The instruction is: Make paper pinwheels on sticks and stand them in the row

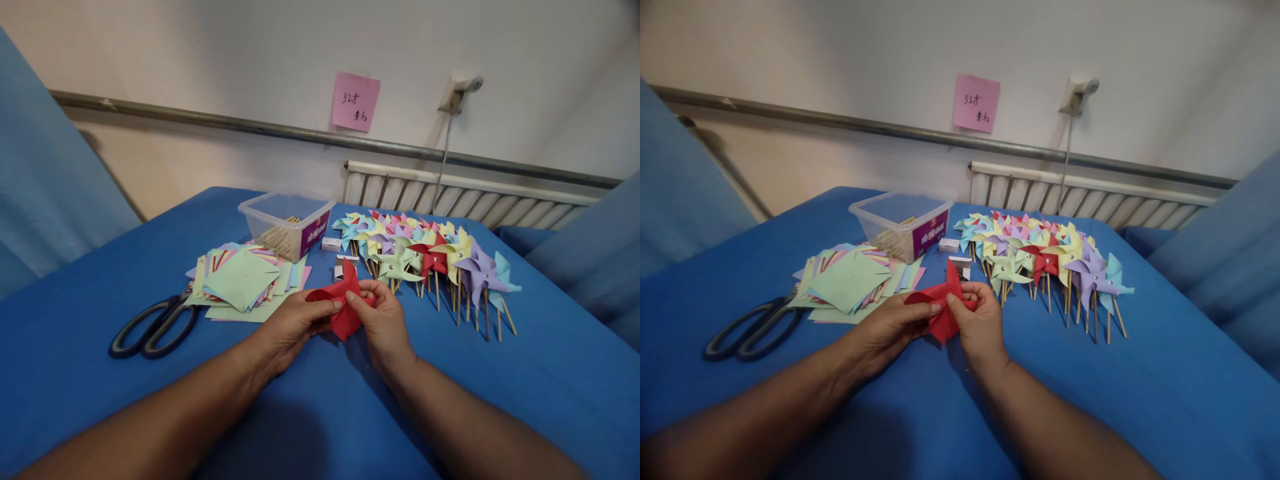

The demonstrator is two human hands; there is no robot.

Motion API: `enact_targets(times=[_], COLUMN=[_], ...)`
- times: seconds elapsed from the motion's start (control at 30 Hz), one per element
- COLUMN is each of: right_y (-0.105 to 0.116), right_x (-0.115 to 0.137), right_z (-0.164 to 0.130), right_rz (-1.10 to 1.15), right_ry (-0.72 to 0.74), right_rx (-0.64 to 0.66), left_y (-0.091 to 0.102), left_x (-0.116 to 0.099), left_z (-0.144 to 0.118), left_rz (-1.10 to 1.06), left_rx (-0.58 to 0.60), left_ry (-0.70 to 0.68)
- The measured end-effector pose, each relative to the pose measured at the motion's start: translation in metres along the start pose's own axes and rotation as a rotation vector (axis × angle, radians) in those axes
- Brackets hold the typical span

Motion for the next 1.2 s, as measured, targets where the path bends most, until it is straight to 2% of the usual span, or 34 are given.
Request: enact_targets(times=[0.33,0.5,0.6,0.73,0.83,0.93,1.03,1.2], right_y=[-0.006,-0.009,-0.008,-0.007,-0.015,-0.025,-0.030,-0.026], right_x=[-0.006,-0.003,0.006,0.024,0.037,0.045,0.046,0.046], right_z=[-0.005,-0.004,-0.005,-0.010,-0.019,-0.029,-0.032,-0.027], right_rz=[0.029,-0.017,-0.122,-0.443,-0.688,-0.808,-0.847,-0.843], right_ry=[-0.038,-0.008,0.097,0.345,0.540,0.675,0.716,0.678], right_rx=[0.038,0.105,0.163,0.218,0.267,0.315,0.347,0.349], left_y=[0.000,0.005,0.010,0.019,0.022,0.019,0.016,0.014], left_x=[-0.004,-0.004,-0.005,-0.012,-0.016,-0.016,-0.015,-0.013], left_z=[-0.004,-0.003,-0.001,0.000,-0.001,-0.003,-0.003,-0.002], left_rz=[-0.021,-0.015,-0.099,-0.246,-0.270,-0.281,-0.286,-0.273], left_rx=[-0.071,-0.100,-0.092,-0.115,-0.115,-0.069,-0.044,-0.033], left_ry=[-0.057,-0.046,-0.020,0.013,0.025,0.040,0.049,0.049])
Point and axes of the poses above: each hand's wrist, its own z-axis towards the middle knuckle, its own y-axis out of the back of the hand, x = y × z, the point moved 7 cm from there along z, towards the middle knuckle, and after that the axes turned 3 degrees about x, right-handed, at the moved point
